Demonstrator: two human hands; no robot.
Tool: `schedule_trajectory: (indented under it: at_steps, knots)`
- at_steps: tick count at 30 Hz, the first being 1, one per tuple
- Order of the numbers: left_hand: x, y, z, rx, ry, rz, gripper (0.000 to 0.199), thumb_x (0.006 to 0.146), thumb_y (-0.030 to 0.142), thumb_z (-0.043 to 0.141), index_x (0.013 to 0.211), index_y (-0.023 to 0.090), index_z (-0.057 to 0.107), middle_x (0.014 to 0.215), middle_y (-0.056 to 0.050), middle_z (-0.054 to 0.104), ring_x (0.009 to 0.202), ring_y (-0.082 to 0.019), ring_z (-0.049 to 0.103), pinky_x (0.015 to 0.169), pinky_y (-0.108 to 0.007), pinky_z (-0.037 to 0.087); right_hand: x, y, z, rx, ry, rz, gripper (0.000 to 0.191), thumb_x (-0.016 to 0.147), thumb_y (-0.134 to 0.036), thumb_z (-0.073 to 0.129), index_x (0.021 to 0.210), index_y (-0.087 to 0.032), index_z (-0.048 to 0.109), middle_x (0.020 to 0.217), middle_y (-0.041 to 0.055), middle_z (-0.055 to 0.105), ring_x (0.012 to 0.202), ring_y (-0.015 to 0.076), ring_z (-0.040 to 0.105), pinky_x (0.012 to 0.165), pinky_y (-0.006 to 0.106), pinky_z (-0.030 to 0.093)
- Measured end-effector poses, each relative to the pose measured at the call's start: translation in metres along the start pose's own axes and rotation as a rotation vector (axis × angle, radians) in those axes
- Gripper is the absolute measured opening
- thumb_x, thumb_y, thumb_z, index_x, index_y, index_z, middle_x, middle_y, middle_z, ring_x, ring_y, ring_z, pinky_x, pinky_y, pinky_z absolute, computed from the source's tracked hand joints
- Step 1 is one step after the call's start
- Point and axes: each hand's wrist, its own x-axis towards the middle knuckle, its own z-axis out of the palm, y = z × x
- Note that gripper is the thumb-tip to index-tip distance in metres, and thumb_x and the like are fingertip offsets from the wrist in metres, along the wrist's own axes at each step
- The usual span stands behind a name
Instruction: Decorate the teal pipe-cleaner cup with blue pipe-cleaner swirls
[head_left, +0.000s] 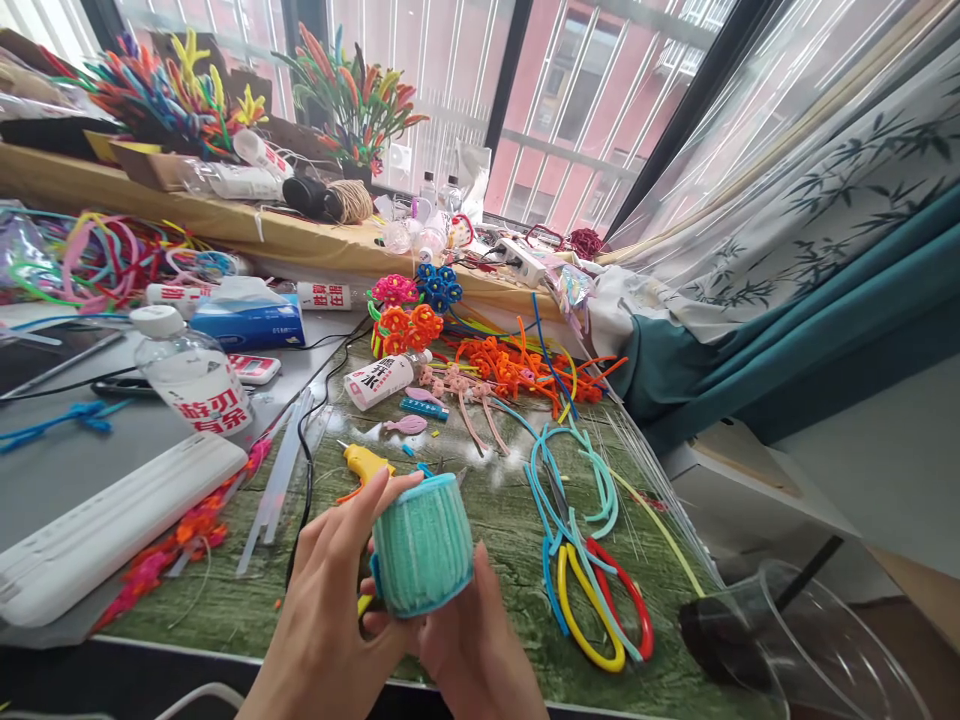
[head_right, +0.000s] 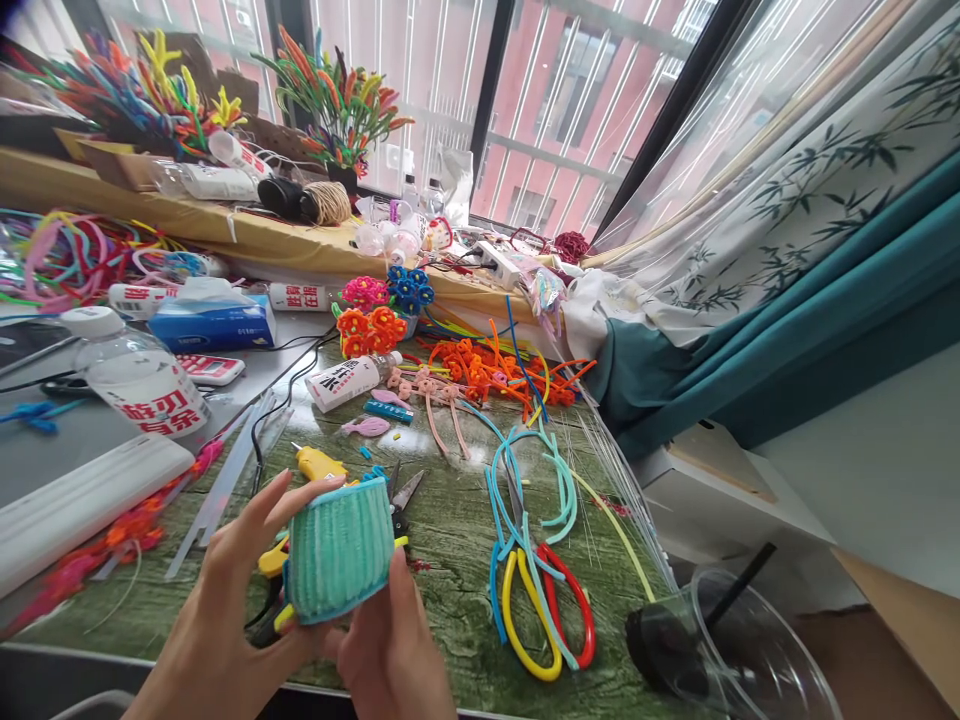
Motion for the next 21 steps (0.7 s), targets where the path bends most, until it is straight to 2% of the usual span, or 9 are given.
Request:
schedule_trajectory:
  at_steps: [3,6,9,13,17,21]
  knots:
    - [0.001,0.0,-0.002,0.035,-0.016,0.071,0.085,0.091,0.013,0.061,0.161,0.036,0.019,0.142,0.001,0.063,0.131,-0.024,0.049,0.111,-0.034,0.036,-0.005,-0.004,-0.002,-0.065,0.08,-0.072,0.068,0.076,-0.056,0.086,0.132,-0.022,0.067,0.136,0.0111,0.071,0.113,0.0278,0.072,0.089,0.036,0.059]
    - [0.001,0.002,0.0,0.035,-0.039,0.103,0.084,0.094,0.018,0.062,0.161,0.036,0.017,0.146,-0.001,0.06,0.133,-0.024,0.049,0.111,-0.035,0.036,-0.008,-0.009,0.0,-0.101,0.139,-0.08,0.071,0.073,-0.044,0.092,0.135,-0.022,0.065,0.135,0.011,0.072,0.113,0.0285,0.073,0.094,0.037,0.057]
    - [0.001,0.001,0.001,0.009,-0.028,0.094,0.081,0.094,0.021,0.064,0.161,0.035,0.02,0.151,-0.002,0.055,0.136,-0.024,0.047,0.112,-0.033,0.036,-0.008,-0.01,0.002,-0.062,0.112,-0.097,0.063,0.078,-0.046,0.088,0.133,-0.022,0.067,0.128,0.0097,0.076,0.113,0.0279,0.073,0.097,0.038,0.056]
    - [-0.002,-0.005,0.001,-0.039,-0.005,0.053,0.084,0.09,0.016,0.065,0.16,0.036,0.023,0.148,-0.001,0.058,0.134,-0.025,0.048,0.112,-0.034,0.036,-0.007,-0.007,-0.001,-0.07,0.069,-0.092,0.048,0.082,-0.054,0.082,0.115,-0.02,0.076,0.116,0.0091,0.08,0.1,0.0263,0.076,0.094,0.039,0.057]
    - [-0.005,-0.009,0.002,-0.11,0.006,0.014,0.087,0.088,0.011,0.062,0.161,0.035,0.022,0.143,0.0,0.063,0.132,-0.022,0.055,0.114,-0.035,0.038,-0.008,-0.007,-0.006,-0.085,0.014,-0.026,0.058,0.083,-0.065,0.075,0.115,-0.017,0.075,0.111,0.0133,0.08,0.093,0.0292,0.077,0.091,0.045,0.058]
    - [-0.006,-0.009,0.002,-0.141,0.013,0.001,0.087,0.086,0.013,0.065,0.16,0.035,0.024,0.143,0.002,0.065,0.133,-0.022,0.056,0.116,-0.036,0.036,-0.012,-0.013,-0.005,-0.097,-0.026,-0.027,0.055,0.075,-0.053,0.086,0.117,-0.02,0.074,0.106,0.0103,0.081,0.092,0.0289,0.078,0.093,0.046,0.057]
